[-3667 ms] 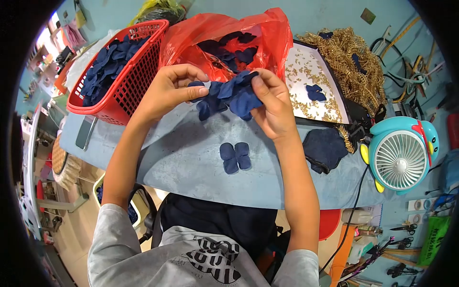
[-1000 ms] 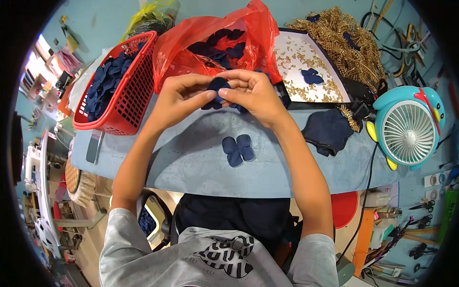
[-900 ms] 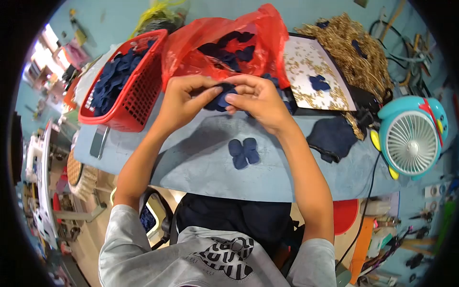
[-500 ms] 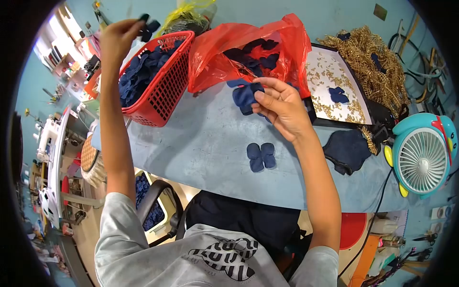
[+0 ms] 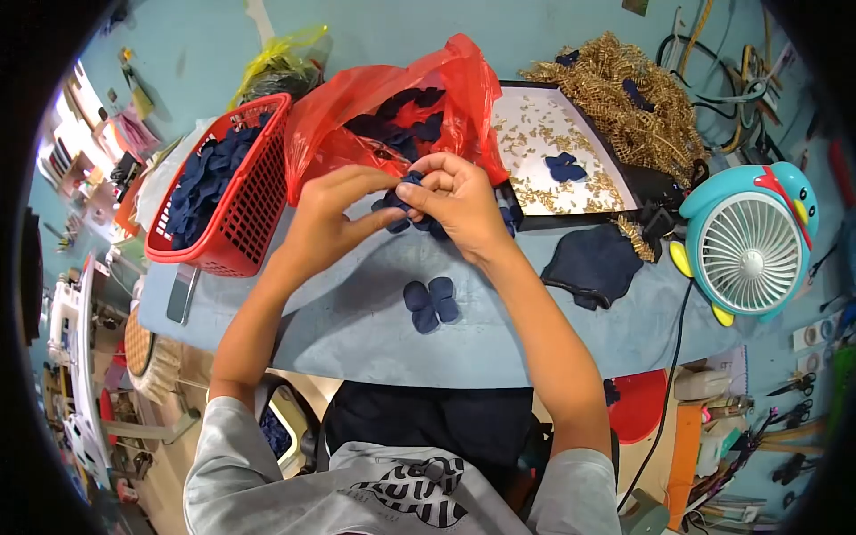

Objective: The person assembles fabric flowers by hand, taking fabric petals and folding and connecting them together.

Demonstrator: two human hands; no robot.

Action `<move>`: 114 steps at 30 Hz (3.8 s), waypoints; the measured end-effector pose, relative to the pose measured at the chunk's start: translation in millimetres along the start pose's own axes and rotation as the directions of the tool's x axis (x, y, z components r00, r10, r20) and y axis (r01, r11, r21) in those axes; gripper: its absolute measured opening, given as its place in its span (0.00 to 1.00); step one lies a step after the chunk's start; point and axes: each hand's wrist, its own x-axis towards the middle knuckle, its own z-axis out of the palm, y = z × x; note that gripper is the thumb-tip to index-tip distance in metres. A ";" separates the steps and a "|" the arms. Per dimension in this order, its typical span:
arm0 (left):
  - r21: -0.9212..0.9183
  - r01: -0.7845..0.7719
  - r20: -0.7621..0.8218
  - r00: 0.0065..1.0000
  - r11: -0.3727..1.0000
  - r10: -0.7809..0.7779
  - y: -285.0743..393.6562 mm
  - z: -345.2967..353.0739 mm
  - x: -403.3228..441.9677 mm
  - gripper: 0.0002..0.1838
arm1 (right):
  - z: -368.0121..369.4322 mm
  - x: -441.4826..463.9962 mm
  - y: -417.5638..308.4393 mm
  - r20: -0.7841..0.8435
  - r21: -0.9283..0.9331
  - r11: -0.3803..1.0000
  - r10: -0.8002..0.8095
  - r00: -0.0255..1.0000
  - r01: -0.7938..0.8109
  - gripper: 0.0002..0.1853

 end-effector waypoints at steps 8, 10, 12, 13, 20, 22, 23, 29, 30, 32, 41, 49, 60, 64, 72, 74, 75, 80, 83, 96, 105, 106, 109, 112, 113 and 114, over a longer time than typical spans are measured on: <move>-0.305 0.267 0.140 0.962 0.914 -0.235 -3.8 -1.5 -0.8 0.12 | -0.2 -2.7 -8.9 0.054 -0.109 0.994 -0.012 0.998 0.018 0.12; -0.296 0.247 0.159 0.965 0.923 -0.207 -3.4 -5.5 -0.1 0.12 | 0.0 -3.3 -9.3 0.072 -0.096 0.995 -0.002 0.997 0.009 0.12; -0.192 0.153 0.121 0.984 0.969 -0.132 -1.9 -5.8 0.0 0.13 | -0.2 -3.0 -9.6 0.087 -0.089 0.996 0.004 0.996 0.004 0.13; -0.120 0.088 0.116 0.990 0.989 -0.074 -1.2 -6.8 -0.2 0.14 | -0.8 -3.2 -10.4 0.101 -0.096 0.995 -0.006 0.995 0.015 0.13; 0.079 -0.042 -0.045 0.998 0.996 0.046 3.0 -30.6 -3.1 0.10 | -0.8 -4.7 -6.3 0.147 -0.154 0.988 0.051 0.988 -0.028 0.13; -0.058 0.201 -0.343 0.916 0.978 -0.209 -0.1 -58.2 -0.9 0.07 | -0.2 -4.7 -6.9 0.179 -0.247 0.969 0.035 0.983 0.011 0.13; -0.201 0.202 -0.480 0.832 0.958 -0.277 -4.4 -71.0 0.5 0.07 | 0.6 -4.7 -6.7 0.165 -0.261 0.965 0.037 0.986 0.007 0.13; -0.164 0.228 0.051 0.974 0.960 -0.222 7.1 -56.2 -11.9 0.22 | 5.5 -7.1 -8.5 0.156 -0.268 0.963 0.063 0.986 -0.020 0.13; -0.134 0.263 0.115 0.962 0.955 -0.248 15.9 -45.0 -13.0 0.22 | 7.1 -7.9 -8.9 0.174 -0.249 0.968 0.065 0.983 -0.020 0.14; -0.422 0.402 0.132 0.914 0.813 -0.384 12.7 -21.1 -16.2 0.13 | 9.7 -9.8 -10.8 0.205 -0.220 0.975 0.076 0.976 -0.029 0.14; 0.287 0.366 -0.587 0.798 0.885 -0.140 -8.8 -104.0 16.0 0.08 | 6.4 -8.6 -9.6 0.242 -0.265 0.964 0.077 0.967 -0.010 0.13; 0.778 0.159 -0.383 0.887 0.608 0.258 -29.7 -96.1 33.9 0.16 | 5.8 -5.8 -9.5 0.147 -0.116 0.993 0.032 0.989 -0.015 0.14; -0.254 0.157 -0.038 0.984 0.954 -0.172 7.1 11.9 -0.6 0.18 | 4.3 -3.8 -8.7 0.062 0.000 0.999 -0.034 0.997 0.034 0.12; -0.510 0.320 0.098 0.944 0.798 -0.316 4.0 3.5 -1.1 0.16 | 0.3 -4.3 -8.1 0.085 -0.017 1.000 -0.008 0.996 0.009 0.12; -0.273 0.290 -0.304 0.879 0.917 -0.368 9.5 -53.0 -3.5 0.12 | 1.6 -9.9 -20.7 0.343 -0.307 0.951 0.155 0.926 -0.046 0.08; -0.264 0.268 -0.609 0.699 0.927 -0.375 2.6 -85.3 -9.8 0.10 | 3.2 -10.5 -21.1 0.353 -0.325 0.941 0.216 0.910 -0.097 0.08; -0.207 0.299 -0.649 0.671 0.932 -0.359 -0.4 -105.4 -19.2 0.11 | 3.4 -10.3 -18.7 0.328 -0.321 0.942 0.205 0.922 -0.095 0.09; -0.334 0.390 -0.551 0.658 0.858 -0.513 -12.6 -154.7 -65.2 0.19 | 6.7 -9.5 -8.3 0.279 -0.285 0.953 0.182 0.943 -0.100 0.11; -0.425 0.377 -0.463 0.691 0.823 -0.555 -3.6 -153.4 -82.0 0.20 | 20.7 -10.0 -0.4 0.297 -0.280 0.956 0.173 0.939 -0.088 0.12; -0.731 0.445 0.059 0.797 0.518 -0.601 15.7 -43.7 -66.2 0.20 | 51.4 -30.8 14.6 0.307 -0.303 0.948 0.005 0.952 0.093 0.15; -0.512 0.542 0.005 0.777 0.666 -0.629 16.4 -24.6 -52.9 0.07 | 38.4 -27.6 14.0 0.163 -0.334 0.913 -0.190 0.968 0.236 0.10; -0.518 0.535 0.009 0.783 0.667 -0.621 16.8 -23.5 -52.3 0.07 | 37.8 -28.0 14.9 0.165 -0.362 0.892 -0.224 0.960 0.271 0.09; -0.607 0.511 0.031 0.781 0.609 -0.624 15.7 -19.7 -51.5 0.07 | 43.1 -28.9 18.2 0.178 -0.435 0.785 -0.405 0.897 0.441 0.07; -0.696 0.481 0.070 0.784 0.533 -0.617 10.8 -17.1 -54.4 0.06 | 40.4 -28.5 13.0 0.275 -0.516 0.630 -0.519 0.809 0.580 0.05; -0.721 0.469 0.080 0.788 0.511 -0.610 9.5 -17.4 -54.6 0.05 | 40.7 -29.3 12.0 0.276 -0.529 0.617 -0.524 0.806 0.583 0.05; -0.781 0.441 0.082 0.774 0.442 -0.628 10.4 -18.0 -54.3 0.05 | 41.5 -30.9 10.9 0.279 -0.540 0.603 -0.529 0.801 0.586 0.05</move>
